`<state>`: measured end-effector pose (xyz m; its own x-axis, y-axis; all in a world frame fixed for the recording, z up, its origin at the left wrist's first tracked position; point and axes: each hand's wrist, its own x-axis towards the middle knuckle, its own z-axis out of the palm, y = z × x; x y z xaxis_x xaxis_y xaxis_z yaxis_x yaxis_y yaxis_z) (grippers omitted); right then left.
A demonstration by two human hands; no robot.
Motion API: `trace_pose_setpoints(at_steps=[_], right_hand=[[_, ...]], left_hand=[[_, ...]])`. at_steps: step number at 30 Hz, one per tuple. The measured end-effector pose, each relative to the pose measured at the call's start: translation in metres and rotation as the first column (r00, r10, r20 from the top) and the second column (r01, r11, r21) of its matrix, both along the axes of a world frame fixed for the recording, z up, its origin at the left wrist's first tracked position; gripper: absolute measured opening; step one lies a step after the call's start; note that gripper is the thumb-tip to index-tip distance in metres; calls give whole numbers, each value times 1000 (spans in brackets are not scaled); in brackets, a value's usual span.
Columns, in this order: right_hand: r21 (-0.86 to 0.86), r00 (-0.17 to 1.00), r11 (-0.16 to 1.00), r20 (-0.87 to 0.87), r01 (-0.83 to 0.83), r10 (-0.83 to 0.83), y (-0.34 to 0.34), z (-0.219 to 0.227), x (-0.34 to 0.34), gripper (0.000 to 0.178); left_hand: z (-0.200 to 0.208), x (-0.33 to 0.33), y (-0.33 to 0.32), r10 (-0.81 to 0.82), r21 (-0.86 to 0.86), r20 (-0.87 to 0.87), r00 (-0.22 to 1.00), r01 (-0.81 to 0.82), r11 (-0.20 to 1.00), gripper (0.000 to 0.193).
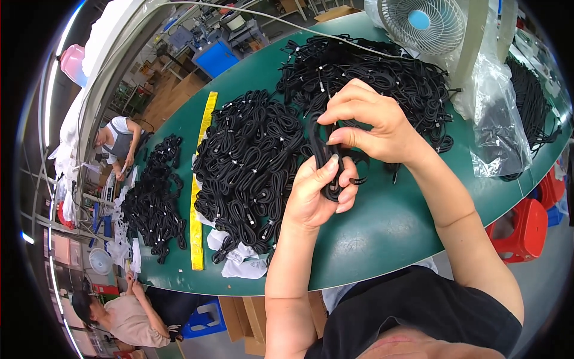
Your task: Bundling and securing black power cables with ties at a factory workbench.
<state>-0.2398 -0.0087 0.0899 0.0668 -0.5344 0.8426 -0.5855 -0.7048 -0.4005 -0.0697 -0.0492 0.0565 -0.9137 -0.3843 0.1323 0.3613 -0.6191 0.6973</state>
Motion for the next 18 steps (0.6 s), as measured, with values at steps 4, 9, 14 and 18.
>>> trace_pose_setpoints(at_steps=[4,9,14,18], right_hand=[[-52,995,995,-46,-85,83,0,-1,1,25],[136,933,947,259,-291,250,-2,-6,4,38],[293,615,619,678,-729,404,7,0,8,32],[375,704,738,685,-562,187,7,2,14,22]], left_hand=[[2,-2,8,-38,59,50,998,35,998,20],[7,-1,13,-43,20,94,995,41,999,22],[0,-8,24,-147,37,114,982,144,989,25],[0,-10,21,-160,40,143,977,156,987,23]])
